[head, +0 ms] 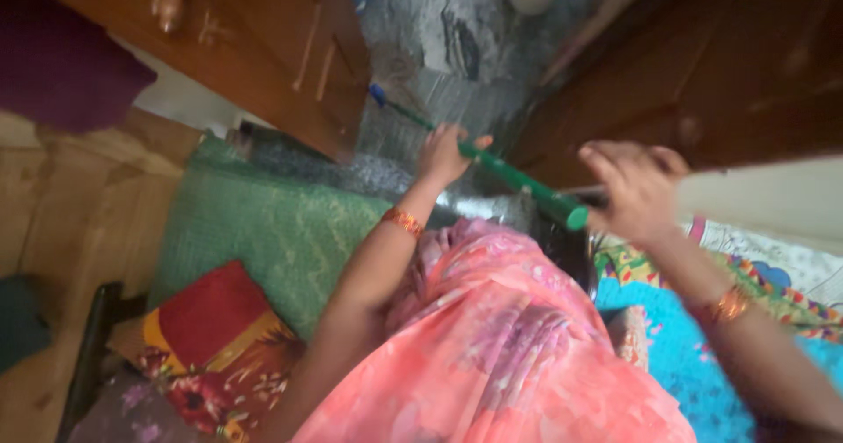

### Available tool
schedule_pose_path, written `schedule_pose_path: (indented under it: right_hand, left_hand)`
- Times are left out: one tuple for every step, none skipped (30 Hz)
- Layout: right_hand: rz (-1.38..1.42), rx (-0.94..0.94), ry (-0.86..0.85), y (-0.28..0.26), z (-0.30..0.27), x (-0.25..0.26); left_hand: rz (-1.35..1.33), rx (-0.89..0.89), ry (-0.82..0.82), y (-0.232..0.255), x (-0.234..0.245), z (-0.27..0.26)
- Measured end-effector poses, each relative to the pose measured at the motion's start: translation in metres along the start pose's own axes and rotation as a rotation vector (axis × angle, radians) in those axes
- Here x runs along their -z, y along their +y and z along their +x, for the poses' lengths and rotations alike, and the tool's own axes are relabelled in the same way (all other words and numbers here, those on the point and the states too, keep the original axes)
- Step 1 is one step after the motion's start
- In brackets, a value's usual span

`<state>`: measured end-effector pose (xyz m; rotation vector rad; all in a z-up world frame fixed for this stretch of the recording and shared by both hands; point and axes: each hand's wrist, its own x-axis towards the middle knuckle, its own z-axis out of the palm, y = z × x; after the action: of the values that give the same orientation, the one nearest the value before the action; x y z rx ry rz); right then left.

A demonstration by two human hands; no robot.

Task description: The person mops the floor of a room by hand using a mop, periodically rinsing and wringing the mop in a bucket of water.

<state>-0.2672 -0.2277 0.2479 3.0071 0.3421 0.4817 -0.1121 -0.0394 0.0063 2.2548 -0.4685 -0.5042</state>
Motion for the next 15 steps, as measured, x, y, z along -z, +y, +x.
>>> schedule_pose_path:
  right_hand:
    - [0.343,-0.073,0.064,-0.015,0.003,0.002]
    - [0.692,-0.143,0.119,-0.03,0.006,0.002]
    - [0.93,-0.117,0.089,-0.037,0.013,-0.005]
    - [1.172,-0.1,0.048,-0.039,0.013,-0.009]
    - [1.284,-0.13,0.055,-0.049,0.018,-0.023]
    - [1.388,-0.152,0.066,-0.051,0.024,-0.033]
    - [1.393,-0.13,0.115,-0.05,0.027,-0.035]
    - [1.392,-0.105,0.169,-0.052,0.033,-0.039]
    - [1.4,-0.069,0.104,-0.051,0.035,-0.036]
    - [1.411,-0.043,0.038,-0.053,0.033,-0.027]
    - [1.42,-0.017,-0.027,-0.049,0.034,-0.02]
    - [1.406,-0.069,-0.051,-0.041,0.032,-0.008]
    - [1.392,-0.12,-0.074,-0.031,0.029,0.006]
    - [1.375,-0.154,-0.093,-0.018,0.032,0.017]
    - [1.388,-0.165,-0.105,-0.008,0.034,0.029]
  left_hand:
    - [-0.017,-0.002,-0.008,-0.002,-0.004,0.002]
    - [-0.035,0.003,-0.022,-0.006,-0.01,-0.003]
    - [-0.052,0.009,-0.037,-0.012,-0.016,0.0]
    - [-0.01,-0.023,-0.041,-0.02,-0.027,0.002]
    - [0.032,-0.055,-0.046,-0.03,-0.038,0.006]
    - [0.005,-0.078,0.023,-0.04,-0.049,0.013]
    - [-0.023,-0.101,0.091,-0.055,-0.057,0.016]
    - [-0.08,-0.093,0.062,-0.075,-0.06,0.023]
    - [-0.137,-0.085,0.032,-0.091,-0.064,0.034]
    - [-0.079,-0.094,0.012,-0.103,-0.072,0.043]
    - [-0.022,-0.103,-0.007,-0.11,-0.08,0.053]
    - [0.035,-0.095,-0.041,-0.114,-0.091,0.049]
    - [0.01,-0.119,-0.088,-0.109,-0.106,0.046]
    - [-0.011,-0.146,-0.12,-0.099,-0.117,0.054]
    - [-0.032,-0.172,-0.152,-0.085,-0.127,0.062]
